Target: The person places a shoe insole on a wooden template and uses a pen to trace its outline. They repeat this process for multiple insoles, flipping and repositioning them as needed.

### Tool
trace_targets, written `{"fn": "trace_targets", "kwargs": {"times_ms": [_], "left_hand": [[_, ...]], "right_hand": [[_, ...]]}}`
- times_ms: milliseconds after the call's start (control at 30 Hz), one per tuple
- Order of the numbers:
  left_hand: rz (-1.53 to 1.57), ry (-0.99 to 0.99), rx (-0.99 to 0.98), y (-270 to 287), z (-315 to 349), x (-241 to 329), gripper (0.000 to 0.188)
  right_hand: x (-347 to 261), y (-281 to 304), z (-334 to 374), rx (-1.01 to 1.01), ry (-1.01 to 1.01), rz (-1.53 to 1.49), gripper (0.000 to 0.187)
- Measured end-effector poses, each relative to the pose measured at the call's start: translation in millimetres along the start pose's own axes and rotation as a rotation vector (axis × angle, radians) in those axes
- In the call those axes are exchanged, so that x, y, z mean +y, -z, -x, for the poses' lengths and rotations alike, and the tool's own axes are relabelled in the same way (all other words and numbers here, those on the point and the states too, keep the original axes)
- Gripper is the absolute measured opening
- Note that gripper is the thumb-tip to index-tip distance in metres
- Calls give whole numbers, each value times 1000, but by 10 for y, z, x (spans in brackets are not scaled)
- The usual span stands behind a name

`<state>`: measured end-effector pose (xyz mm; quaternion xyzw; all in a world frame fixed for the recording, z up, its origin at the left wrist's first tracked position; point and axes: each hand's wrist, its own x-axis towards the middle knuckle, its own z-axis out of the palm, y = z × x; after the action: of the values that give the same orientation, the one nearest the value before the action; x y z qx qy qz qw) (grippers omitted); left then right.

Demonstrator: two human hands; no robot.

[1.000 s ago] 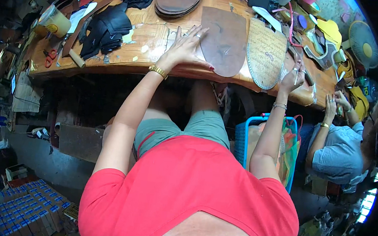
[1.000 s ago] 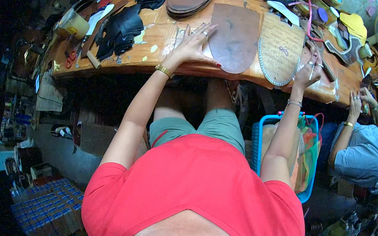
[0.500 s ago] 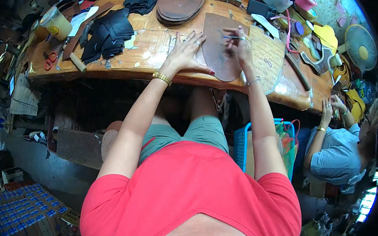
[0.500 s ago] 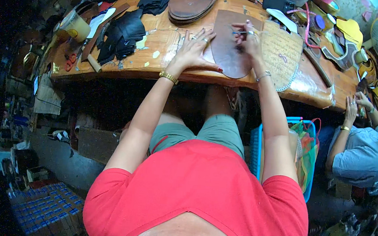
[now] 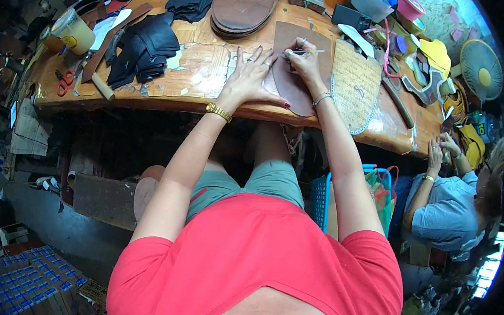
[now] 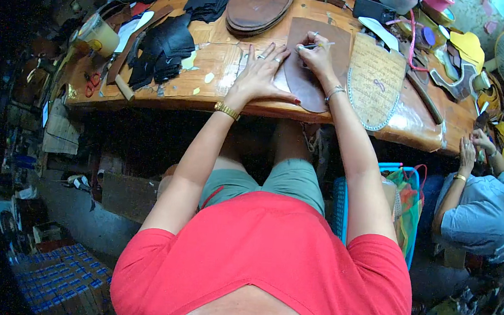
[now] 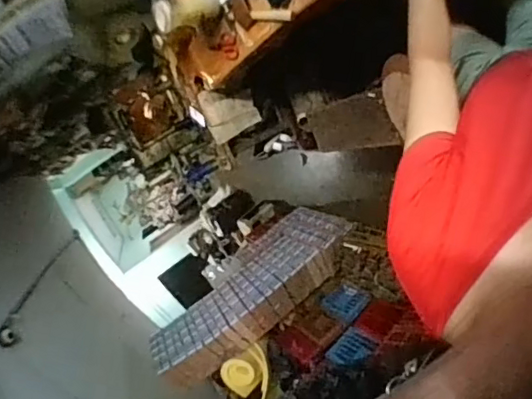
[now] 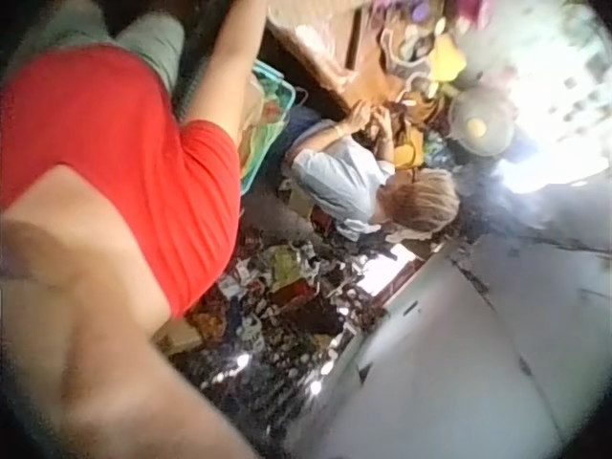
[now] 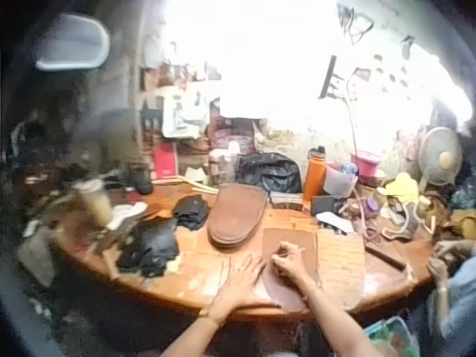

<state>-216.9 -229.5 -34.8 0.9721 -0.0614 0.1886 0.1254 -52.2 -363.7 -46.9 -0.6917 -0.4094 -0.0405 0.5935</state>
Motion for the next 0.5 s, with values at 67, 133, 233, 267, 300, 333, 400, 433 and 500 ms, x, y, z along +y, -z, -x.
{"fn": "trace_targets", "kwargs": {"times_ms": [67,133,233,267,300,333,400,433,500], "left_hand": [[-3,-2,7,-10,2,5,124],[-1,6,16,-31,19,-25,124],[-9,5,13,-42,5,-6,124],[-14,5,8,-51,-1,-5,124],[-8,5,8,-27,-4,-3,126],[-2,3,8,-6,-9,4,129],[9,4,6,-4,-6,6,132],[12,5,6,-4,-8,3,132],[27,8,9,-19,-11,-8,131]], "right_hand": [[-25,13,-1,-11,-67,3,13],[-227,-54,3,-26,-114,-4,13],[-191,-11,26,-42,-144,16,14],[-103,9,27,-49,-150,24,14],[-34,15,11,-29,-151,13,14],[35,24,0,-8,-152,1,14],[78,15,-23,16,-115,32,15],[98,7,-31,19,-73,74,16],[80,8,-23,-30,-109,-1,15]]}}
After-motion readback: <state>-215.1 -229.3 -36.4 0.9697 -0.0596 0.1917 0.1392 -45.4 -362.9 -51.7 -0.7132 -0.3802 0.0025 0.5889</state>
